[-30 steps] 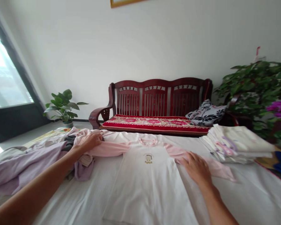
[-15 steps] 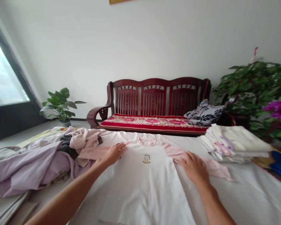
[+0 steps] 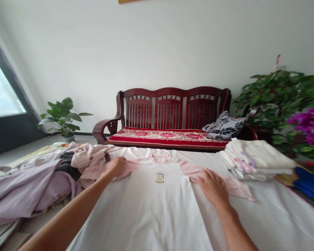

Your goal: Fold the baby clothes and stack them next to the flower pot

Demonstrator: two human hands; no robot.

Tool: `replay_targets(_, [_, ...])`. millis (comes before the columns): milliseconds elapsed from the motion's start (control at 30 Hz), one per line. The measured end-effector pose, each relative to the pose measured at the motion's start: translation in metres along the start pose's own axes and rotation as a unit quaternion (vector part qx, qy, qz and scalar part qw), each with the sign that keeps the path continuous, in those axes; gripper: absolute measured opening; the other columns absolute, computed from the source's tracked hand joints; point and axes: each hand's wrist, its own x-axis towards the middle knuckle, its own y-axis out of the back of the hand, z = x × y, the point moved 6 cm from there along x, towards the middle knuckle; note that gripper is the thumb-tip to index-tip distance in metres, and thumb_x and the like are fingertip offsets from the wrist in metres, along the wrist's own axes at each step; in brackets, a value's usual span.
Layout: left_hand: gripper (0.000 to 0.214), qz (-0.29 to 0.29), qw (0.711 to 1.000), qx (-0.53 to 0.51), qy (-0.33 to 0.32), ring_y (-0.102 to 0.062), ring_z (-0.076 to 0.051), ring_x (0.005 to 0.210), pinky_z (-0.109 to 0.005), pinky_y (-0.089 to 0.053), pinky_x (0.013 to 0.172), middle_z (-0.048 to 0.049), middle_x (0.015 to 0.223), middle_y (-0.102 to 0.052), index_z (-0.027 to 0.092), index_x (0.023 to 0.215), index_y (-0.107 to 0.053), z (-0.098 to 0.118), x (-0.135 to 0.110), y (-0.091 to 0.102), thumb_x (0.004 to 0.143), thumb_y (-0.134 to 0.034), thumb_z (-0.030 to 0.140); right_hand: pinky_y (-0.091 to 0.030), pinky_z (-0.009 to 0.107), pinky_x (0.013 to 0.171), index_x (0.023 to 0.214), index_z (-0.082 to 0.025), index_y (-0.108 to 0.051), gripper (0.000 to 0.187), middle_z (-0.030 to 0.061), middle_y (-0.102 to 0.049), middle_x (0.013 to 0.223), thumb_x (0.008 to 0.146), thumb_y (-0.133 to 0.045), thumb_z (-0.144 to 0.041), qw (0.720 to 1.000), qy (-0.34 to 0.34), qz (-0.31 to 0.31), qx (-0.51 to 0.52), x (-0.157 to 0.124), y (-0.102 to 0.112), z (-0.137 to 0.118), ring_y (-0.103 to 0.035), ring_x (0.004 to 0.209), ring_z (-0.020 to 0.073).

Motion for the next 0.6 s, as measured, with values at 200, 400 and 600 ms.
replay_targets(200, [0.029,0.025,1.000,0.007,0.005,-0.062,-0.031,0.102,-0.043,-0.042,0.090,-0.0138,0.108,-0.070,0.017,0.097,-0.068,0.002,0.010,-0.003,0.091,-0.042,0.031,-0.038,0.042,0.105,0.123,-0.023,-0.058,0.045,0.0098,-0.060,0.135,0.092,-0.039,-0.047,1.000,0.003,-0.011,0.016,0.000,-0.001,0.000,-0.053,0.126,0.0266])
replay_targets(400, [0.031,0.050,0.998,0.027,-0.030,-0.060,-0.031,0.104,-0.045,-0.035,0.100,-0.0147,0.106,-0.070,0.016,0.100,-0.067,0.011,0.011,0.005,0.094,-0.037,0.024,-0.039,0.041,0.104,0.122,-0.023,-0.058,0.043,0.0095,-0.061,0.134,0.093,-0.037,-0.048,1.000,0.012,-0.020,0.012,0.000,0.000,-0.001,-0.054,0.124,0.0260])
replay_targets(600, [0.041,0.049,0.994,-0.009,-0.102,-0.059,-0.025,0.116,-0.035,-0.038,0.102,-0.0139,0.126,-0.065,0.016,0.123,-0.062,0.065,0.004,0.001,0.093,-0.034,0.014,-0.038,0.042,0.105,0.130,-0.020,-0.055,0.046,0.0104,-0.057,0.139,0.096,-0.034,-0.042,1.000,0.004,-0.027,-0.010,-0.001,-0.003,0.001,-0.051,0.128,0.0264])
